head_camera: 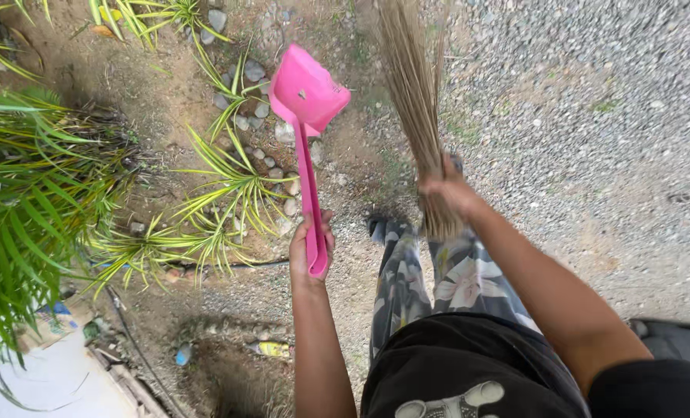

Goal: The person sweeps debris from a gravel path and garden area into a dustpan and transfers palm fronds into a trash bin by hand.

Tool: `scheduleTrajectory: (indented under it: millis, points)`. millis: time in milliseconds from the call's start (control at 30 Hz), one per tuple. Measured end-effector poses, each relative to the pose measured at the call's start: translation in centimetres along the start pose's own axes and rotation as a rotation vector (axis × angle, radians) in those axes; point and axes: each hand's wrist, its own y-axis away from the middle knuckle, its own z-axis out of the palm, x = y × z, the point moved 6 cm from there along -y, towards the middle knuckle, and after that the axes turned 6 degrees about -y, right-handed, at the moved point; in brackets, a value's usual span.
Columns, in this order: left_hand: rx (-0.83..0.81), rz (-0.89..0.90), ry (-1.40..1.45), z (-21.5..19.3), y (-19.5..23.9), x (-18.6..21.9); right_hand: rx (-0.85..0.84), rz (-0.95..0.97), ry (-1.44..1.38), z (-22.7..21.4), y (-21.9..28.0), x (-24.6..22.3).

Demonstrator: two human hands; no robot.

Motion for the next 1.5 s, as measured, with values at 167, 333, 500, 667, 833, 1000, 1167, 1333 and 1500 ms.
scheduleTrajectory:
  millis: [167, 333, 500, 667, 833, 1000, 1167, 1333, 1500]
  points:
    - [-0.048, -0.039, 0.163, 0.2, -2.5, -1.0, -0.102, 0.336, -0.103, -1.0, 7.8, 7.2]
    - [-0.142, -0.167, 0.298, 0.3, -4.7, -2.1, -0.359, 0.604, -0.502, -9.2, 3.6, 7.2]
    - [-0.068, -0.167, 0.226, 0.2, -4.0, -0.5, -0.046, 0.158, -0.029, -8.5, 6.9, 6.2]
    - [-0.18, -0.192, 0.203, 0.3, -5.0, 2.8, -0.011, 0.392, -0.251, -7.5, 0.1, 2.7]
    - [-0.317, -0.284, 0.285, 2.4, -7.8, 7.7, 0.137, -0.006, 0.058, -10.2, -9.3, -6.6]
    - [-0.336, -0.249, -0.084, 5.2, -12.4, 11.5, 0.087, -0.434, 0.301, -1.9, -9.9, -8.3]
    - [-0.255, -0.383, -0.034, 8.0, -17.8, 16.8, 0.187, 0.145, -0.397, -3.8, -18.0, -15.6]
    - [-0.365, -0.461, 0.005, 14.0, -18.9, 22.5, 0.172, -0.201, -0.348, -3.1, -18.6, -24.4]
    - [-0.435, -0.501, -0.076, 21.2, -20.9, 26.6, 0.332, -0.155, -0.481, 6.4, -9.1, -21.1]
